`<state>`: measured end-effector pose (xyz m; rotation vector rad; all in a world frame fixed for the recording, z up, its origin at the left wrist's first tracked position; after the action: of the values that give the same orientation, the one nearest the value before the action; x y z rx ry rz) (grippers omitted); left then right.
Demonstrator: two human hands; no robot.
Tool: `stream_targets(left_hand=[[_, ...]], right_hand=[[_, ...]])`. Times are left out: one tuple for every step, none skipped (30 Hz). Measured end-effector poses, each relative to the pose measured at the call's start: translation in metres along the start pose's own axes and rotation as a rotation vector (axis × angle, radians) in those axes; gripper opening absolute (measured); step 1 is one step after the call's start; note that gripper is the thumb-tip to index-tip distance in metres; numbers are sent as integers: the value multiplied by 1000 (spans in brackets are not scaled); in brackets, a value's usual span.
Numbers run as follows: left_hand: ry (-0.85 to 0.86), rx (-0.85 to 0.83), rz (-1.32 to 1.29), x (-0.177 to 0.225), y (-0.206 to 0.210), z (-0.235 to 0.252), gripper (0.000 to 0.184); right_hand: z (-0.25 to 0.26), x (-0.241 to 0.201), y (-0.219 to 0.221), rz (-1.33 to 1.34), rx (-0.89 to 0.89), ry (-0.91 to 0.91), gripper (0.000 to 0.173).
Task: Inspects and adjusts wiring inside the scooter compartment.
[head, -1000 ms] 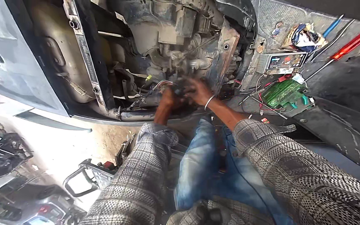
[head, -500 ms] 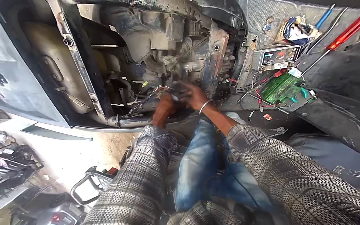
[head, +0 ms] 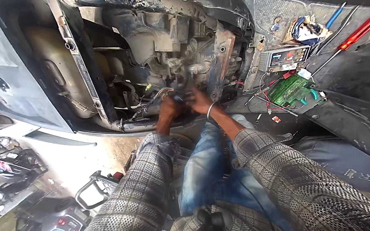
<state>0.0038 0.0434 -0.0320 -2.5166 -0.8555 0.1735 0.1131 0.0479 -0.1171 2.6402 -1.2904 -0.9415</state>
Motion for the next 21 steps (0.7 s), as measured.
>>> stream_targets(left_hand=[[16, 13, 5, 0, 0, 0, 58], [30, 24, 11, 1, -1, 0, 56], [38, 31, 19, 1, -1, 0, 55], [40, 39, 25, 1, -1, 0, 54], [40, 46, 36, 2, -1, -1, 54], [35, 53, 50, 2, 0, -2, 54], [22, 59, 65, 3, 1, -4, 55], [4, 66, 77, 3, 2, -6, 58], [-17, 76, 87, 3, 3, -7, 62], [-33, 79, 94, 4, 4, -8, 64], [-41, 75, 106, 7, 3, -10, 63], [-41, 65, 120, 10, 2, -12, 57], [-39, 48, 132, 12, 2, -14, 53], [-35, 32, 140, 12, 2, -15, 50], [-34, 17, 150, 11, 1, -14, 49], [-34, -3, 159, 10, 1, -10, 49], [-38, -30, 168, 9, 1, -5, 50], [-45, -67, 171, 7, 2, 0, 51], [-65, -117, 171, 7, 2, 1, 52], [-78, -158, 164, 3, 2, 4, 51], [-90, -184, 135, -4, 3, 9, 49]], right_hand=[[-2, -2, -3, 16, 46, -12, 53], [-4, -3, -6, 25, 104, -28, 51], [-5, -4, -10, 23, 161, -44, 50], [-7, -5, -13, 16, 212, -56, 52], [-8, -6, -16, -1, 258, -61, 53], [-8, -8, -19, -21, 289, -61, 54], [-7, -10, -19, -47, 302, -61, 55], [-5, -12, -19, -79, 303, -64, 56], [-3, -15, -17, -114, 295, -73, 55], [0, -17, -14, -143, 279, -91, 54], [2, -20, -10, -170, 244, -114, 53], [4, -23, -3, -194, 193, -134, 52], [5, -25, 2, -215, 141, -141, 53], [7, -25, 8, -241, 90, -139, 54], [11, -24, 12, -264, 43, -141, 53], [13, -25, 14, -290, 2, -138, 52], [15, -26, 14, -319, -37, -130, 51], [15, -27, 13, -342, -74, -112, 49], [14, -26, 10, -341, -95, -101, 48], [12, -25, 6, -307, -92, -94, 48], [9, -24, -1, -256, -61, -86, 47]])
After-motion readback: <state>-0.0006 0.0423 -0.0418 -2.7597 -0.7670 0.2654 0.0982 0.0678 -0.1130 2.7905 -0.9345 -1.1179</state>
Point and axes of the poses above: each hand's wrist, its own z-axis towards the middle knuckle, its own y-axis out of the palm, x = y × z, the point moved 10 cm from there along z, towards the middle knuckle, and after that the axes turned 13 degrees about y, right-handed, at the moved point
